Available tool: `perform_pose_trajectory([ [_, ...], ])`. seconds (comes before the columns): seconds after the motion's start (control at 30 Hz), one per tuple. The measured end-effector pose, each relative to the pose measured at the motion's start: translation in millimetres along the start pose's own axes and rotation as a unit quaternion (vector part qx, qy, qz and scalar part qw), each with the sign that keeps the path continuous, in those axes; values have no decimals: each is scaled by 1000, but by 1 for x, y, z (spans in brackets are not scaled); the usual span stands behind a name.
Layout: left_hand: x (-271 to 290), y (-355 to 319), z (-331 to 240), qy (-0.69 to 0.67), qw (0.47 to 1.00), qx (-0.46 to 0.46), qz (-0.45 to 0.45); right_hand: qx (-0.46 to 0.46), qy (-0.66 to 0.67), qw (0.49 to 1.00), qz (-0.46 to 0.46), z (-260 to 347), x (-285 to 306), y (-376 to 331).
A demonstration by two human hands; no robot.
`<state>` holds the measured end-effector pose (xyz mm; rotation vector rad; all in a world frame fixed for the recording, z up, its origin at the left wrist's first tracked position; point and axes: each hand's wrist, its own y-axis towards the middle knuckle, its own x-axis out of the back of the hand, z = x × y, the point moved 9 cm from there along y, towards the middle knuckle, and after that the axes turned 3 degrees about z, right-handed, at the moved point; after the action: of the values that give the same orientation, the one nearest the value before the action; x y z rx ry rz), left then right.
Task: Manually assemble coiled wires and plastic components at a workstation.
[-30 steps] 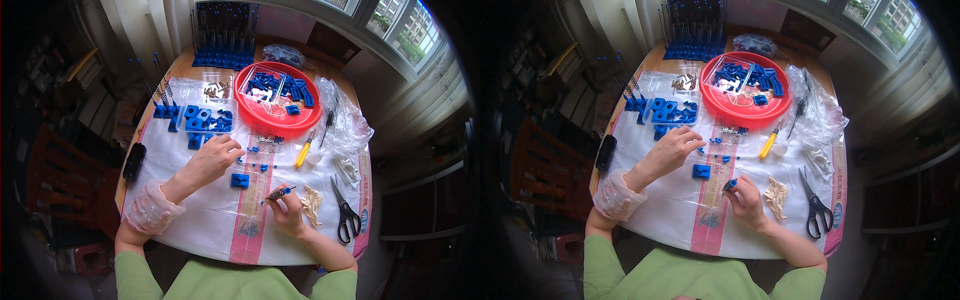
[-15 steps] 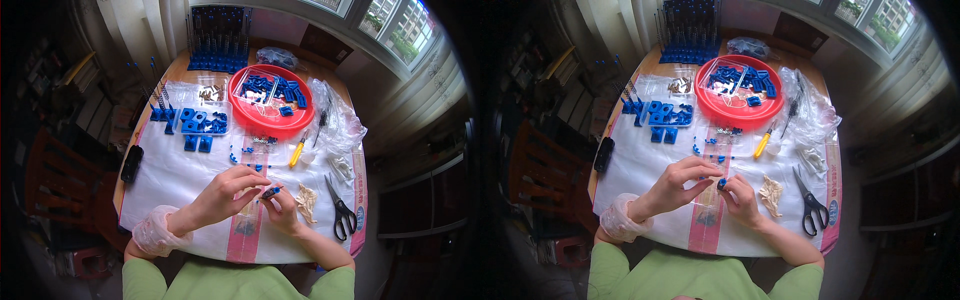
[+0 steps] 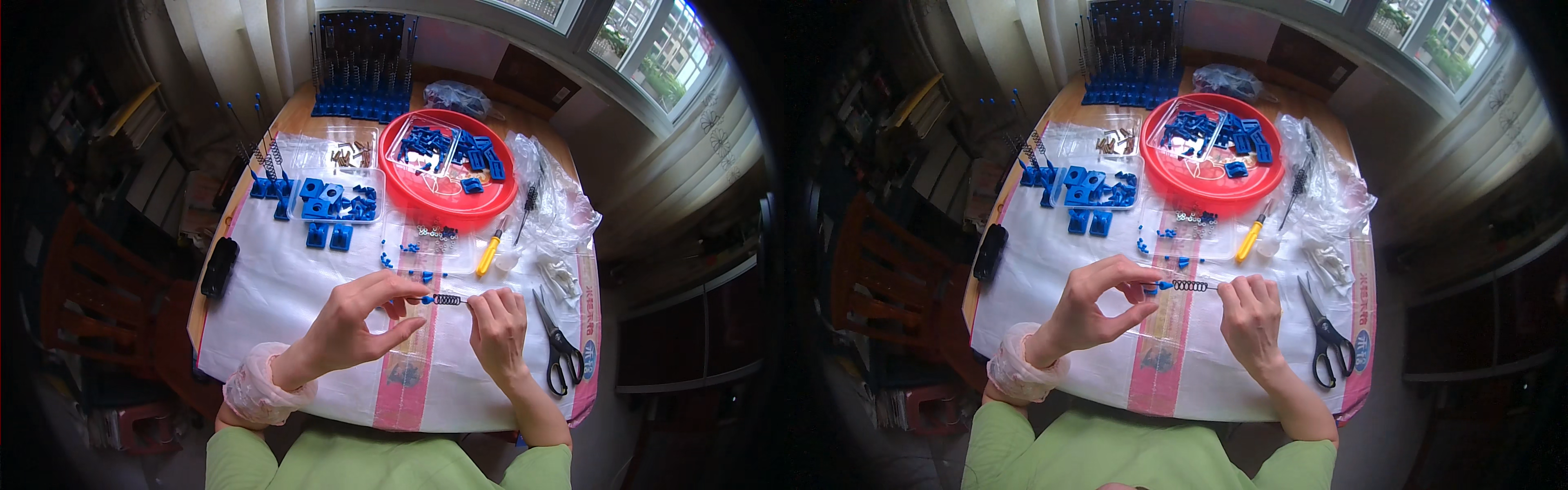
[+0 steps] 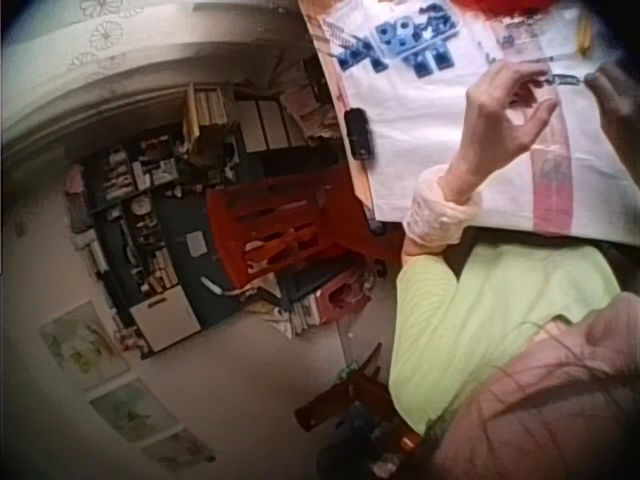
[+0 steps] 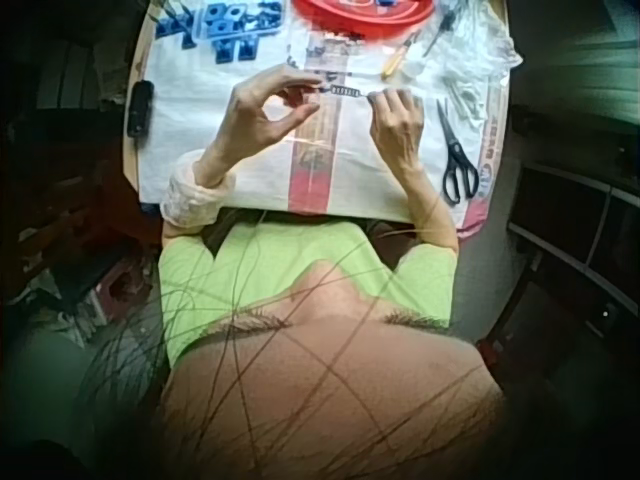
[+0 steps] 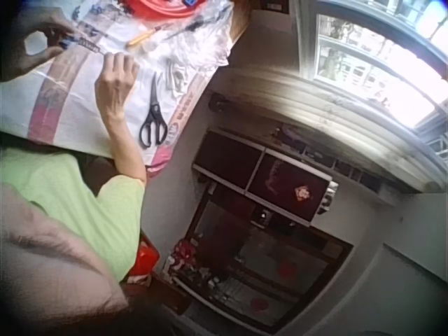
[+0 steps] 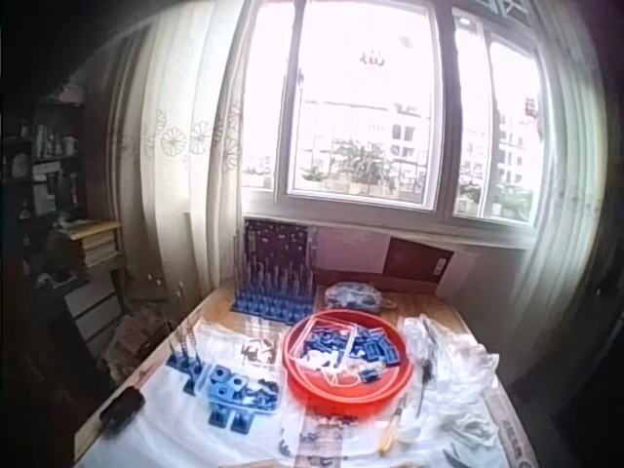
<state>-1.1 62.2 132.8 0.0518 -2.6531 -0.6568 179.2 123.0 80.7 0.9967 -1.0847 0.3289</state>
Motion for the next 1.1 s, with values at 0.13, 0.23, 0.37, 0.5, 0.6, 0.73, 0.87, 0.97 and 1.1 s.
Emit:
perform_pose_trajectory([
  [0.13,1,-5,14,102,994,-29,-24,-13,-35,999,18,-3,1,0],
  [0.23,1,-5,16,171,984,-29,-26,-11,-46,999,6,-2,9,1],
  [0.37,-5,-3,10,288,955,-73,1,-4,-84,996,-38,0,28,2],
  [0.5,-16,-6,13,311,947,-70,35,2,-108,993,-57,4,45,3],
  [0.6,-20,-8,16,298,952,-50,46,10,-120,991,-61,9,54,2],
  [0.73,-18,-9,22,254,966,-32,33,31,-122,988,-89,20,67,2],
  [0.87,-2,-7,32,205,978,-26,-3,54,-46,983,-170,21,79,-6],
  [0.97,22,-10,44,82,990,110,-23,-17,26,975,-219,-13,86,-10],
  [1.1,51,-11,26,107,988,107,-41,-251,126,935,-218,-103,68,-22],
])
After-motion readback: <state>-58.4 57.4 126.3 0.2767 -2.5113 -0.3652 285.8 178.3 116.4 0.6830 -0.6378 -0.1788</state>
